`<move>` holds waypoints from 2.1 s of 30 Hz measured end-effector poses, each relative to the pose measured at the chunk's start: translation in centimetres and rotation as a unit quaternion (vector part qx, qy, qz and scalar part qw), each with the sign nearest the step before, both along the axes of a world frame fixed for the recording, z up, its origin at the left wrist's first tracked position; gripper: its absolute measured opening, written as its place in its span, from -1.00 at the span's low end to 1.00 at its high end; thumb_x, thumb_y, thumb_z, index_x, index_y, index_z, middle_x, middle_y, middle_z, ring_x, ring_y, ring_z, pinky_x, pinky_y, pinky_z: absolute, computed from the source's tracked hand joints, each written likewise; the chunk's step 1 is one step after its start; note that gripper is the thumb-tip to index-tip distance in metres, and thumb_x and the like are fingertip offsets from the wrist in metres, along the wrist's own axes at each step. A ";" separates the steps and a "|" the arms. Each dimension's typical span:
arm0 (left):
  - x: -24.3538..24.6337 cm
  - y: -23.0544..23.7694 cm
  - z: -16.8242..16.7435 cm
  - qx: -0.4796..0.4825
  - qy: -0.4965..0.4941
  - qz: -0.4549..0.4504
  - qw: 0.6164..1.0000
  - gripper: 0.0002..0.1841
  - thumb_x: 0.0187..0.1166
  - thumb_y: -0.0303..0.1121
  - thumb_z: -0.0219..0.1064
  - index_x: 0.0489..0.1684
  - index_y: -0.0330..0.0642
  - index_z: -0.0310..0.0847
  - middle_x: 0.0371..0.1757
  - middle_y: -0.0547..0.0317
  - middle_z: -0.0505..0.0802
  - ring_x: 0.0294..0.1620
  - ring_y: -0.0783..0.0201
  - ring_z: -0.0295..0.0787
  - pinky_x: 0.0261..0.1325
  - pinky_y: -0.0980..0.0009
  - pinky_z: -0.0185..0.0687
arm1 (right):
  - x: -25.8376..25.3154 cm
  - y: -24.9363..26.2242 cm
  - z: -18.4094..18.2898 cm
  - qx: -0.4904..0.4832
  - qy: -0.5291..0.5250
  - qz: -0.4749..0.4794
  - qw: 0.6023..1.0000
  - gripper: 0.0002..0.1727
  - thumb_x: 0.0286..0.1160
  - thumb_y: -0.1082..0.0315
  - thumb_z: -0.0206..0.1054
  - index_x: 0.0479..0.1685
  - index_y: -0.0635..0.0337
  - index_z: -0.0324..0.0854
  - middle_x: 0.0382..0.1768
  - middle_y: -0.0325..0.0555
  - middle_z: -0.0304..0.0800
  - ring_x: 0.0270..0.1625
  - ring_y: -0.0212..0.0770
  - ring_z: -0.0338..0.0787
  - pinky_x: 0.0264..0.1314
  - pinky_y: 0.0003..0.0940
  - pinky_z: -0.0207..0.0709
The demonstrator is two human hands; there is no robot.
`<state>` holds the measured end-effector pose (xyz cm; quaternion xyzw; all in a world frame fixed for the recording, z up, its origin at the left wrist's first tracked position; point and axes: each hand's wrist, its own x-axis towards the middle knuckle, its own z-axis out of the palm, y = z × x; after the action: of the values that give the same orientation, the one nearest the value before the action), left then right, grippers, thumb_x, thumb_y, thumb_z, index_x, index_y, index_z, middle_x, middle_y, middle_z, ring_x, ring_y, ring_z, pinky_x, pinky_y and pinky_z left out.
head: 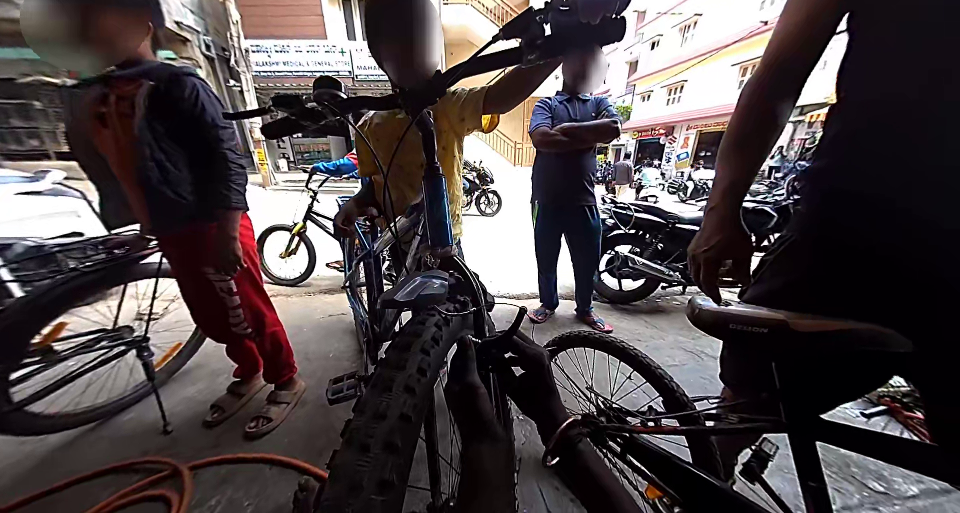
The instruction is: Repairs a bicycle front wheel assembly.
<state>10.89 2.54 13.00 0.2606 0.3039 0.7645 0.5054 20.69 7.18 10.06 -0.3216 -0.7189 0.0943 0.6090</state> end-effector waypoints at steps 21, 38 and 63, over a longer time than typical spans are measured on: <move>-1.2 1.4 -0.9 0.021 0.023 0.039 0.999 -0.64 0.77 -0.19 0.24 0.17 -0.38 0.66 0.00 -0.07 0.85 -0.01 0.24 0.82 0.14 0.31 0.75 | -2.2 -2.9 3.3 -0.281 0.134 0.050 0.949 -0.73 0.62 0.26 0.21 -0.29 0.14 0.82 -0.46 -0.24 0.77 -0.40 -0.35 0.71 -0.22 -0.30 0.61; -0.3 0.1 0.3 -0.015 0.017 0.021 1.000 -0.63 0.78 -0.17 0.22 0.13 -0.36 0.70 -0.16 -0.01 0.82 -0.25 0.27 0.76 -0.09 0.39 0.72 | -2.8 -4.2 6.2 -0.482 0.398 0.144 0.767 -0.86 0.72 0.49 0.16 -0.13 0.37 0.60 -0.45 -0.04 0.73 -0.46 -0.28 0.76 -0.34 -0.44 0.69; 1.1 -0.1 -0.1 -0.037 -0.112 0.112 0.987 -0.58 0.93 -0.25 -0.19 0.43 -0.40 0.39 0.01 -0.07 0.69 -0.12 0.33 0.71 0.02 0.44 0.65 | -1.6 -4.4 5.0 -0.420 0.251 0.169 0.856 -0.86 0.58 0.53 0.36 -0.04 0.41 0.76 -0.32 0.06 0.88 -0.32 -0.18 0.88 -0.13 -0.30 0.81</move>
<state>12.01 2.43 12.88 0.1195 0.3005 0.8287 0.4567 19.11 2.76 15.10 -0.3861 -0.4771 0.5662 0.5502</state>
